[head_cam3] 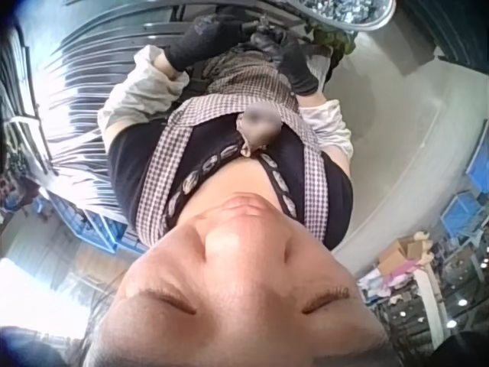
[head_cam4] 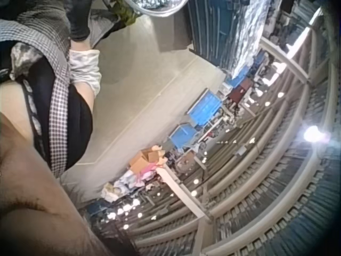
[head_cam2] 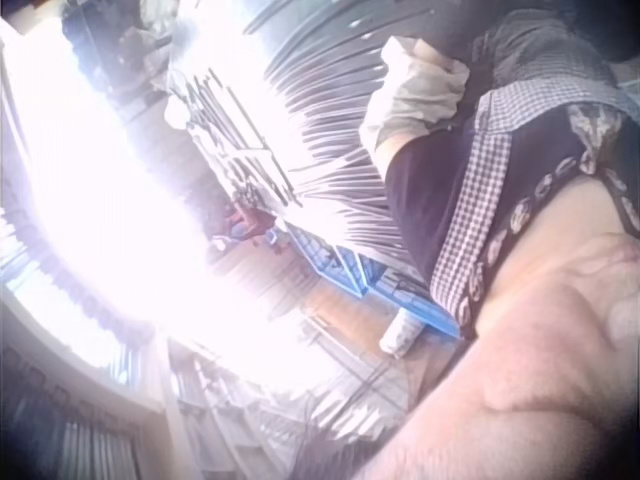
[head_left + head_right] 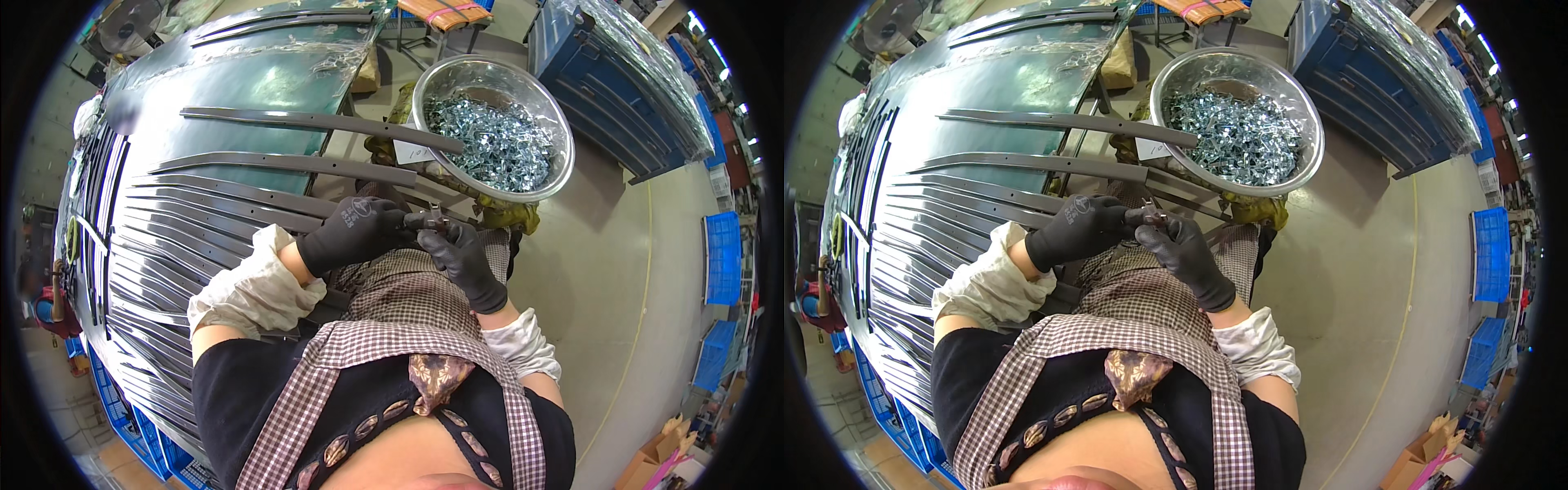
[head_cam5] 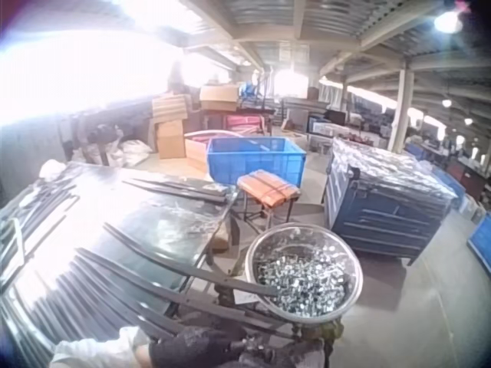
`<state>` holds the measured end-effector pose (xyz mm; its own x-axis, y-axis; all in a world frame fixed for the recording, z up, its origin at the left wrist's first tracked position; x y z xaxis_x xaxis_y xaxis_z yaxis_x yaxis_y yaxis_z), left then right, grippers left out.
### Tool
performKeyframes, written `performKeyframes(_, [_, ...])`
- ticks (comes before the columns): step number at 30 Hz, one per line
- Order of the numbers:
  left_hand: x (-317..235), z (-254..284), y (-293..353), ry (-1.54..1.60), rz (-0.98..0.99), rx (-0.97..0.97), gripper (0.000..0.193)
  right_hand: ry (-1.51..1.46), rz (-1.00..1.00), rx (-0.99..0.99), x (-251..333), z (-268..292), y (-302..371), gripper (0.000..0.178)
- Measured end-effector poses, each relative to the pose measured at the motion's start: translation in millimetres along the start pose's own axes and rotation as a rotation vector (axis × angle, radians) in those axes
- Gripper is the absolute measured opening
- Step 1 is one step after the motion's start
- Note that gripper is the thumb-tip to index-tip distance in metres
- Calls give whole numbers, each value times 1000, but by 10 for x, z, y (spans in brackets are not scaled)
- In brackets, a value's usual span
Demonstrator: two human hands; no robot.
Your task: The person repeatedly picks up long curved metal rods and small metallic fasteners from a bowl, then inserts the fasteners into holes along the rods. The person handles the rods one at a time, places them on a table, and continues the insertion process throughout the clip.
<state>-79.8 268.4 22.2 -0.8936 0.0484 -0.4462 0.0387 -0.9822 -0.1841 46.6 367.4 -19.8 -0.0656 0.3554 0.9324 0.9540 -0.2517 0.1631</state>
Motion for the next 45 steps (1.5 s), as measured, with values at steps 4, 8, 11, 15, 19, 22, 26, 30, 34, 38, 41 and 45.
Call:
performKeyframes(4, [75,-63,-3,158,100,32,19,212,375,-54,51,-72,-24,52])
performKeyframes(8, [181,-128,42,516,280,160,27,717,506,-88,192,-68,3,54])
performKeyframes(11, [243,-236,54,655,339,209,29,503,426,-97,54,28,-30,46])
performKeyframes(15, [215,-174,124,787,397,140,27,454,376,-67,115,14,-52,31])
performKeyframes(19, [193,-207,21,522,253,117,27,753,540,-156,171,67,-5,27])
performKeyframes(22, [180,-297,-64,438,16,-2,22,527,431,-250,4,274,20,37])
performKeyframes(26, [14,-249,-21,261,-179,34,19,280,197,-165,-110,289,12,53])
performKeyframes(30, [-69,-237,16,207,-241,112,20,412,163,-42,-85,252,8,48])
performKeyframes(34, [-37,-316,11,196,-266,86,20,388,57,28,-196,342,5,51])
performKeyframes(38, [-39,-283,-4,176,-226,81,20,379,-27,41,-158,323,17,49])
performKeyframes(41, [-24,-284,13,96,-238,92,19,297,-41,52,-131,277,29,50])
performKeyframes(45, [0,-316,41,37,-251,69,17,419,-97,3,-176,294,-22,50])
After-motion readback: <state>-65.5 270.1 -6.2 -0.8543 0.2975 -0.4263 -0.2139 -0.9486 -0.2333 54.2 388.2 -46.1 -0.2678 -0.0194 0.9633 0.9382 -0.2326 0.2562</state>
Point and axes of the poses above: each hand's wrist, its own y-axis away from the middle knuckle, its own z-axis out of the back of the hand, x = y × z, the point moved 6 cm from there along -y, towards the middle knuckle, and after that the axes turned 6 degrees about -y, right-handed, at the moved point
